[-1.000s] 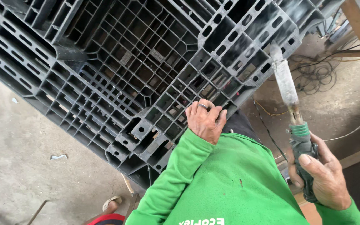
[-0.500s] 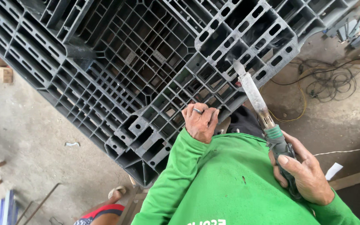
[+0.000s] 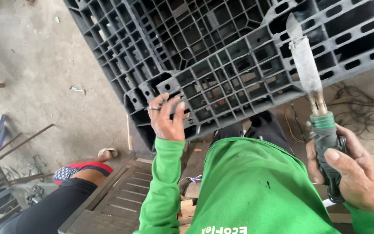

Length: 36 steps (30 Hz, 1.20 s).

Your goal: The person uses a soldering iron to melt and fuse sections of a large black plastic crate. They repeatedly apply the hot tip to the crate's grid structure, smoothing and joining plastic parts.

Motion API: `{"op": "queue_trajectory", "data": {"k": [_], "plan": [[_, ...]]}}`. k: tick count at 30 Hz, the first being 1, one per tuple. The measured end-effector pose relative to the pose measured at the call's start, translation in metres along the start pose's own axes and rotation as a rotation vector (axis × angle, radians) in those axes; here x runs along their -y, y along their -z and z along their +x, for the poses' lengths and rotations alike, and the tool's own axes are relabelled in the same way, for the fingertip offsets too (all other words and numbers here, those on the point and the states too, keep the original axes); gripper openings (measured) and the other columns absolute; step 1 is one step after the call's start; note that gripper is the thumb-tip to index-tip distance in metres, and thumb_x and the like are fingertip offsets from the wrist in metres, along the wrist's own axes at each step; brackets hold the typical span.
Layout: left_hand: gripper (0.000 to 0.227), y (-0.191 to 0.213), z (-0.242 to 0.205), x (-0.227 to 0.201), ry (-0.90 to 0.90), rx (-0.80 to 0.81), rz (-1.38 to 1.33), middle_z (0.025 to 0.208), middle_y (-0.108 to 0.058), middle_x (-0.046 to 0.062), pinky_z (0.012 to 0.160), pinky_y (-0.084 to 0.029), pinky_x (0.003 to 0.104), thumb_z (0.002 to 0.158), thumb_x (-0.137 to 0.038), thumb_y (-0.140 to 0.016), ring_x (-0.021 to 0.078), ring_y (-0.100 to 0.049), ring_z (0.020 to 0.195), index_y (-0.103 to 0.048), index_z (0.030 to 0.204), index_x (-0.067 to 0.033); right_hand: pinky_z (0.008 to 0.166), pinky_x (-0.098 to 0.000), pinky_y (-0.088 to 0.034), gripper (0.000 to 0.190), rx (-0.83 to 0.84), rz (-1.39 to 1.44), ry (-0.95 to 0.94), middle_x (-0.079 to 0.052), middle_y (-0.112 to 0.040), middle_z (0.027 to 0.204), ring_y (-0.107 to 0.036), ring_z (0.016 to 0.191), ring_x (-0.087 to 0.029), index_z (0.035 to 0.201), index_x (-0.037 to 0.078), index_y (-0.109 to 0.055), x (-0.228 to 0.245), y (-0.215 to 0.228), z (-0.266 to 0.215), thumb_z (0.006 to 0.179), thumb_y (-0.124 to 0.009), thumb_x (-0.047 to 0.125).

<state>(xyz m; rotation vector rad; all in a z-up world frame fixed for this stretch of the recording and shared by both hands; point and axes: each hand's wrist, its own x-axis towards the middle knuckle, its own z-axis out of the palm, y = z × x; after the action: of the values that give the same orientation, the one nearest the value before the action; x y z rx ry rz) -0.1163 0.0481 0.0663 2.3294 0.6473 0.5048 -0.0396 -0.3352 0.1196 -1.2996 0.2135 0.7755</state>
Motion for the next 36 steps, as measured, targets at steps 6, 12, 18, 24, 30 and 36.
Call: {"op": "queue_trajectory", "data": {"k": [6, 12, 18, 24, 30, 36], "plan": [[0.027, -0.009, -0.026, 0.031, -0.124, -0.013, 0.110, 0.135, -0.062, 0.012, 0.110, -0.040, 0.050, 0.093, -0.010, -0.073, 0.0353, -0.056, 0.126, -0.068, 0.119, -0.0062, 0.057, -0.0328, -0.051, 0.061, -0.026, 0.064, 0.100, -0.023, -0.062, 0.101, -0.059, 0.064, -0.018, 0.153, -0.003, -0.041, -0.029, -0.064, -0.015, 0.099, -0.059, 0.020], [0.027, -0.005, -0.034, 0.052, -0.036, -0.019, -0.103, 0.141, -0.061, 0.011, 0.115, -0.041, 0.047, 0.094, -0.002, -0.068, 0.0340, -0.056, 0.130, -0.067, 0.121, -0.0056, 0.048, -0.0288, -0.046, 0.067, -0.074, 0.168, -0.003, -0.022, -0.062, 0.104, -0.053, 0.058, -0.015, 0.157, 0.000, -0.035, -0.079, -0.122, -0.031, 0.097, -0.060, 0.016], [0.031, 0.003, -0.029, 0.048, -0.145, 0.046, -0.055, 0.139, -0.058, 0.011, 0.113, -0.039, 0.051, 0.083, -0.011, -0.079, 0.0339, -0.055, 0.127, -0.071, 0.113, -0.0107, 0.047, -0.0272, -0.044, 0.072, -0.154, 0.007, -0.065, -0.018, -0.061, 0.100, -0.052, 0.057, -0.013, 0.155, -0.003, -0.034, -0.095, -0.144, -0.039, 0.093, -0.059, 0.021], [0.026, -0.003, -0.015, 0.039, -0.202, 0.045, 0.002, 0.125, -0.058, 0.010, 0.106, -0.040, 0.048, 0.087, -0.020, -0.079, 0.0342, -0.055, 0.118, -0.074, 0.111, -0.0112, 0.043, -0.0279, -0.045, 0.074, -0.175, -0.031, -0.074, -0.017, -0.062, 0.100, -0.053, 0.056, -0.012, 0.156, -0.002, -0.033, -0.093, -0.148, -0.039, 0.092, -0.059, 0.021], [0.013, -0.029, 0.003, 0.035, -0.188, 0.048, 0.011, 0.106, -0.058, 0.006, 0.094, -0.043, 0.046, 0.094, -0.022, -0.075, 0.0293, -0.055, 0.102, -0.075, 0.102, -0.0114, 0.043, -0.0284, -0.044, 0.074, -0.137, -0.073, -0.086, -0.017, -0.061, 0.100, -0.053, 0.057, -0.013, 0.158, -0.001, -0.032, -0.079, -0.129, -0.035, 0.092, -0.059, 0.019], [0.014, -0.040, -0.005, 0.032, -0.103, 0.018, 0.007, 0.101, -0.057, 0.007, 0.091, -0.046, 0.045, 0.098, -0.023, -0.071, 0.0292, -0.055, 0.101, -0.073, 0.100, -0.0095, 0.045, -0.0290, -0.045, 0.075, -0.072, -0.097, -0.097, -0.016, -0.061, 0.100, -0.053, 0.058, -0.013, 0.160, -0.001, -0.031, -0.069, -0.106, -0.037, 0.092, -0.059, 0.017]]}}
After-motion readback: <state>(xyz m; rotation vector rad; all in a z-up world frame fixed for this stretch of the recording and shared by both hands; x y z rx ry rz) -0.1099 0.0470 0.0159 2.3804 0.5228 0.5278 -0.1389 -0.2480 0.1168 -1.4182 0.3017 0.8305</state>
